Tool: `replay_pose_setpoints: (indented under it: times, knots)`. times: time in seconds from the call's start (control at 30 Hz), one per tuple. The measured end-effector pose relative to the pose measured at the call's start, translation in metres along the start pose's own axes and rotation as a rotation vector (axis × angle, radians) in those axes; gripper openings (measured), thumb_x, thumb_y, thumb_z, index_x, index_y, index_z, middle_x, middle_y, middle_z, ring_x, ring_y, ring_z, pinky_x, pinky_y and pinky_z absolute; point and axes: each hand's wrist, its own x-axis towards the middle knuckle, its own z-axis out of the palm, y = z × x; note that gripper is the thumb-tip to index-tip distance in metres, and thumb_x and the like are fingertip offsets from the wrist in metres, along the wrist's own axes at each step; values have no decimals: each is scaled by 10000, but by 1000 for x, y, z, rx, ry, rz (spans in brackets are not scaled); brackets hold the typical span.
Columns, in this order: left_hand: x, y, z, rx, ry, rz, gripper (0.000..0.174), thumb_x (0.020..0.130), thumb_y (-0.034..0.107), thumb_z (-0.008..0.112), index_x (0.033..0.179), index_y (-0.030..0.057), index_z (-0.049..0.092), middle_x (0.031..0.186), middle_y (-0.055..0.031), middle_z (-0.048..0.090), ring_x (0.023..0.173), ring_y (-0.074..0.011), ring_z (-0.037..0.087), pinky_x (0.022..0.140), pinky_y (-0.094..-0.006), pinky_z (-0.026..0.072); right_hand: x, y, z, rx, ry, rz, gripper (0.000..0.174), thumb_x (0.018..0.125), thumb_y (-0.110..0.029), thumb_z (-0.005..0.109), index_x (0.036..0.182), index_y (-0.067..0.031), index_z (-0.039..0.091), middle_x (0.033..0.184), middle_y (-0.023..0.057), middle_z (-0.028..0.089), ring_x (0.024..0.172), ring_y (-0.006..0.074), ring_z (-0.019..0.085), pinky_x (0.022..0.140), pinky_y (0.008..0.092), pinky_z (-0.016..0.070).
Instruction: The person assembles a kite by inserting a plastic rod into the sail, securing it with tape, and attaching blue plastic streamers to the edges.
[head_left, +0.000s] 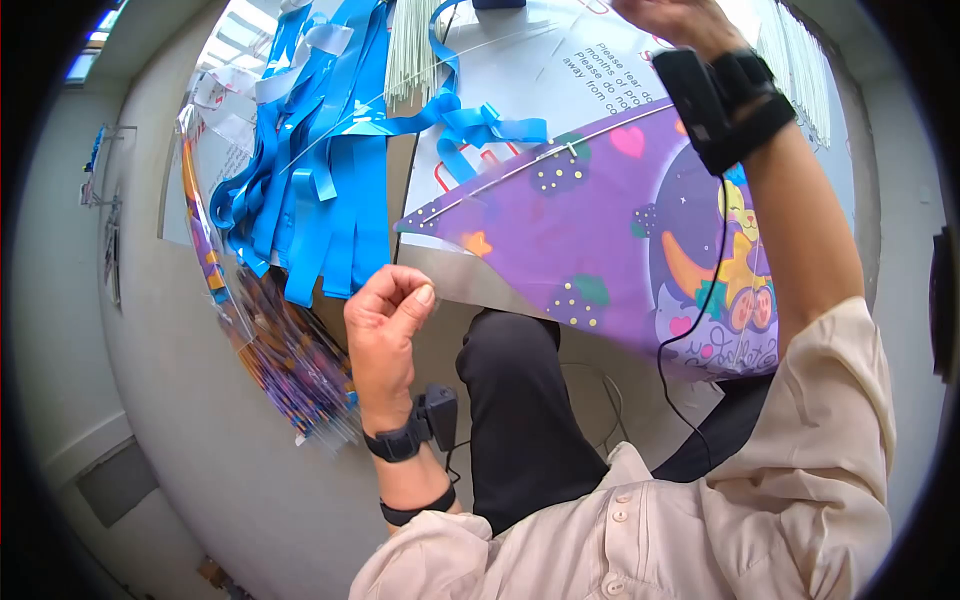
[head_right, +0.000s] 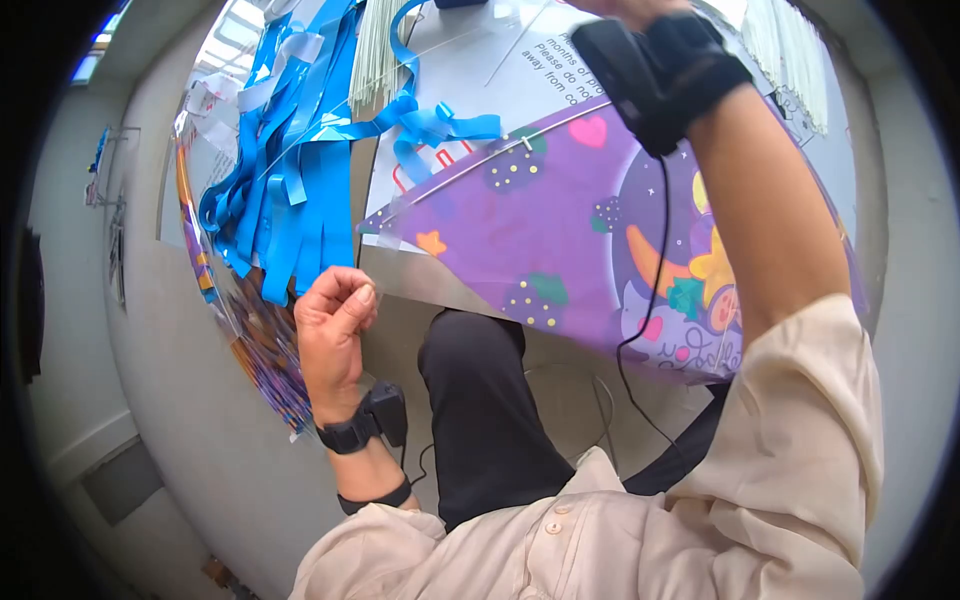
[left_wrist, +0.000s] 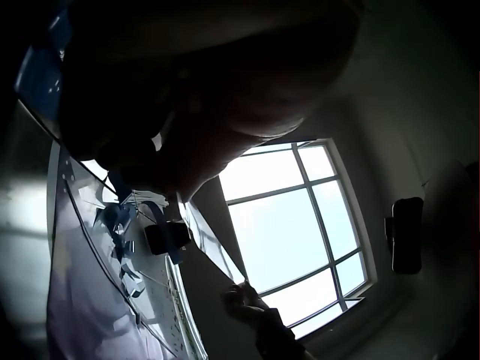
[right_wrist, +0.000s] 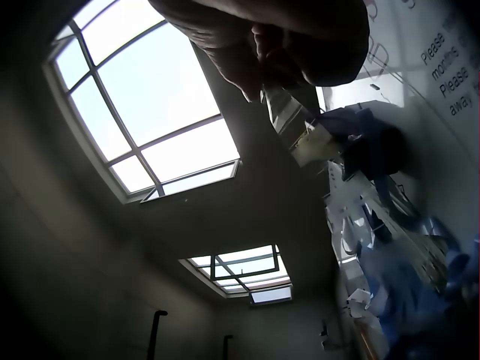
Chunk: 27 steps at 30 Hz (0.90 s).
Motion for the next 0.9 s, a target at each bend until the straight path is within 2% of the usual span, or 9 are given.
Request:
replay_pose_setpoints:
  times: [0.1, 0.2, 0.27, 0.3, 0.5, 0.63, 0.77, 0.87, 0.9]
  knots:
    - [16, 10, -11, 151, -92, 41, 37, 795, 41, 613, 823, 20, 602, 682, 34, 532, 581, -36, 429, 527, -181, 314, -67, -3, -30, 123, 68, -73, 85, 799, -19, 624, 833, 27, 562, 670, 51, 533, 509, 92, 416, 436, 216, 349]
    - [31, 15, -16, 294, -127, 82, 24, 790, 48, 618, 792, 24, 622, 666, 52, 539, 583, -15, 422, 522, -176, 305, -75, -14, -94, 7, -139, -67, 145, 815, -18, 651, 883, 44, 539, 756, 74, 516, 621, 105, 434, 519, 219, 376]
    - [38, 19, -16, 328, -158, 73, 23, 789, 46, 617, 792, 23, 623, 664, 52, 540, 583, -15, 424, 522, -176, 306, -103, -1, -96, 156, -63, -142, 147, 785, 54, 636, 851, 60, 505, 745, 75, 489, 603, 116, 424, 496, 228, 353]
    - [41, 21, -16, 364, -190, 66, 22, 788, 44, 616, 791, 23, 624, 662, 52, 541, 583, -14, 426, 523, -176, 307, -105, -2, -107, 185, -131, -136, 130, 785, 73, 620, 834, 37, 506, 726, 65, 481, 594, 105, 414, 494, 225, 334]
    - [59, 29, -15, 324, -170, 43, 72, 776, 44, 633, 835, 3, 637, 672, 15, 585, 567, -35, 466, 526, -189, 360, -118, 14, -110, 300, -29, -304, 157, 785, 100, 593, 788, 14, 462, 688, 39, 420, 572, 99, 347, 495, 230, 287]
    - [75, 25, -21, 389, -136, 20, 68, 767, 62, 646, 816, 16, 634, 659, 3, 584, 538, -52, 461, 493, -205, 368, -113, 15, -111, 233, -22, -347, 148, 784, 105, 585, 811, 30, 460, 693, 47, 423, 584, 111, 373, 507, 234, 306]
    - [91, 11, -28, 514, -202, 0, 49, 770, 72, 643, 760, 30, 621, 645, 11, 567, 551, -53, 457, 497, -201, 361, -99, 10, -124, 141, -2, -214, 138, 790, 63, 617, 889, 53, 522, 794, 94, 554, 653, 133, 492, 527, 236, 366]
    - [100, 2, -29, 564, -216, -15, 56, 770, 71, 644, 744, 31, 616, 648, 23, 555, 576, -47, 449, 515, -200, 356, -97, 7, -128, -302, 67, -297, 155, 807, -57, 673, 905, 47, 611, 782, 53, 587, 639, 88, 486, 518, 194, 366]
    - [102, -1, -29, 598, -228, -17, 58, 770, 70, 646, 744, 28, 616, 651, 30, 549, 589, -44, 444, 526, -201, 353, -96, 6, -129, -301, 68, -290, 155, 807, -57, 673, 905, 47, 611, 782, 53, 587, 639, 88, 486, 518, 194, 366]
